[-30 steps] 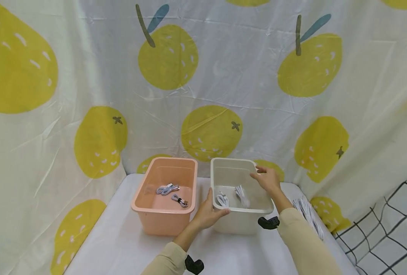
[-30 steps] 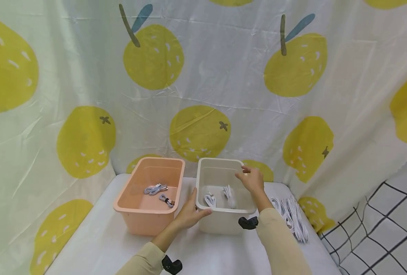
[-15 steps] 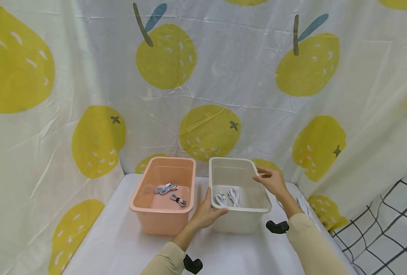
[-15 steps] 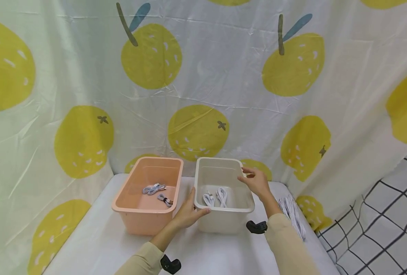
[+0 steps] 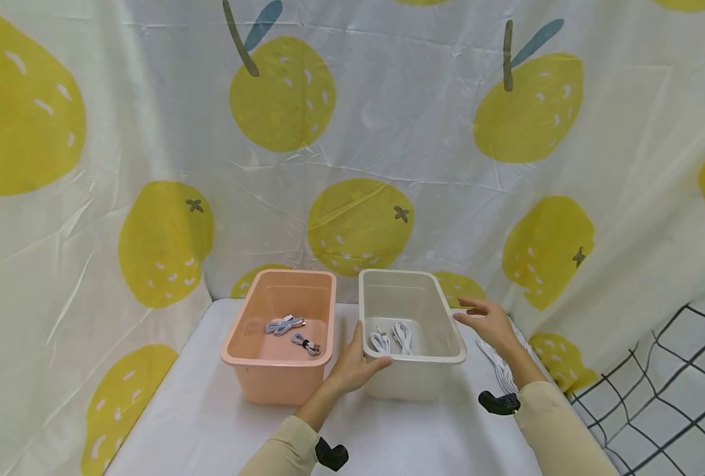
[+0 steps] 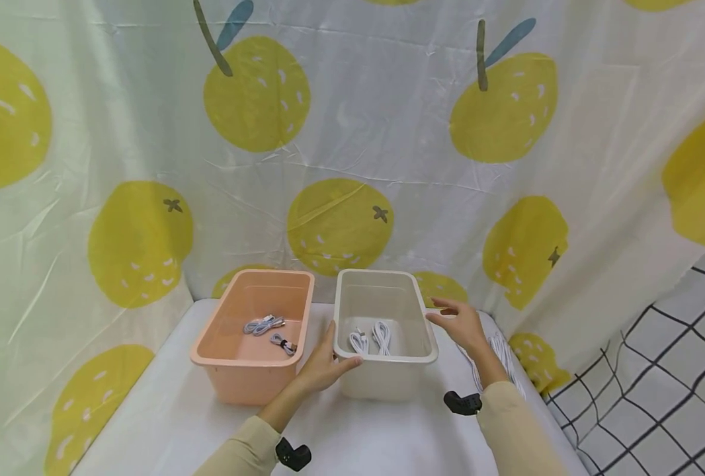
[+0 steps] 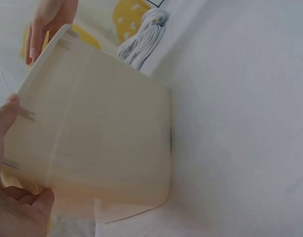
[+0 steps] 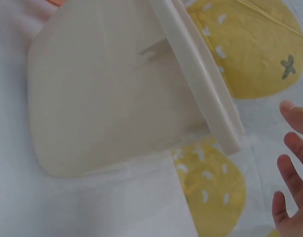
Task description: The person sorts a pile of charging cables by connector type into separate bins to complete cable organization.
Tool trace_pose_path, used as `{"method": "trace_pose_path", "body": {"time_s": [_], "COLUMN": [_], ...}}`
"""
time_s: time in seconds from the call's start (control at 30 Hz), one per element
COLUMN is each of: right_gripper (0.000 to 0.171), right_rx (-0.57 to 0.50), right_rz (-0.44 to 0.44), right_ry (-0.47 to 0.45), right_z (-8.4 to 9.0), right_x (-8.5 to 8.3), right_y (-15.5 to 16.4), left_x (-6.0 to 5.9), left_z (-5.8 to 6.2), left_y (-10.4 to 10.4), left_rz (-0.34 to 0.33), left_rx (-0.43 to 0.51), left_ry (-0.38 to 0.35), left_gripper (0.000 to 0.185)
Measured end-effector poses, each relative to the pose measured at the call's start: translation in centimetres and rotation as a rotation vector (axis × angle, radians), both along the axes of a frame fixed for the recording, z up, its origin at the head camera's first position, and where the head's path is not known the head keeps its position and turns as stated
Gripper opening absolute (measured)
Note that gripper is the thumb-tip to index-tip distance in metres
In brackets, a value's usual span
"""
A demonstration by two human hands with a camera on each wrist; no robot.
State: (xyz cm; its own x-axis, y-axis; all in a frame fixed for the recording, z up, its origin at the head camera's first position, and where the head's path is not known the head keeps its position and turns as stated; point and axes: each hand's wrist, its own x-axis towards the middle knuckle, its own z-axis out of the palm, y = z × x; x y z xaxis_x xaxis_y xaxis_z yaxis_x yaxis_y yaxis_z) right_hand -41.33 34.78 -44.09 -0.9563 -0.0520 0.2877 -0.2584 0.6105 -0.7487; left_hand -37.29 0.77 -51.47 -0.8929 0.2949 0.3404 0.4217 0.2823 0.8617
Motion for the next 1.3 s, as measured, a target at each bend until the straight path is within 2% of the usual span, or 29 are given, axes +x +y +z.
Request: {"method": "trace_pose_path", "body": {"time_s": [0.3,0.57,0.93,1.13,1.3], "right_gripper": [0.059,0.057,0.061,0.066,0.072], "right_rx": [0.038,0.007,0.080,0.125,0.103], "right_rz": [-0.052,-0.091,-0.172,-0.238,-0.287], "right_ry": [0.024,-0.003,-0.038,-0.089,-0.157], "right_z": [-1.3,-2.5,-4.9,-6.5,-7.6], "right_x": [1.0,2.5,4.5,5.5,6.3], "right_y": [3.2,5.0,8.1,10.0,11.4], "left_x": [0.1,0.1,-0.2,-0.1,-0.2], "left_z": [-0.2,-0.4,-0.3,-0.3,-0.2], "left_y": [-0.3,-0.8,-0.5,-0.3,-0.1], "left_rz": [0.009,0.018,0.019,0.019,0.013], "left_rx": [-0.001,-0.001,-0.017,-0.023,-0.019], "left_ry": [-0.011,-0.006,0.002,-0.008,0.008], "left_gripper": [0.113,0.113,0.113,0.113,0.112]}}
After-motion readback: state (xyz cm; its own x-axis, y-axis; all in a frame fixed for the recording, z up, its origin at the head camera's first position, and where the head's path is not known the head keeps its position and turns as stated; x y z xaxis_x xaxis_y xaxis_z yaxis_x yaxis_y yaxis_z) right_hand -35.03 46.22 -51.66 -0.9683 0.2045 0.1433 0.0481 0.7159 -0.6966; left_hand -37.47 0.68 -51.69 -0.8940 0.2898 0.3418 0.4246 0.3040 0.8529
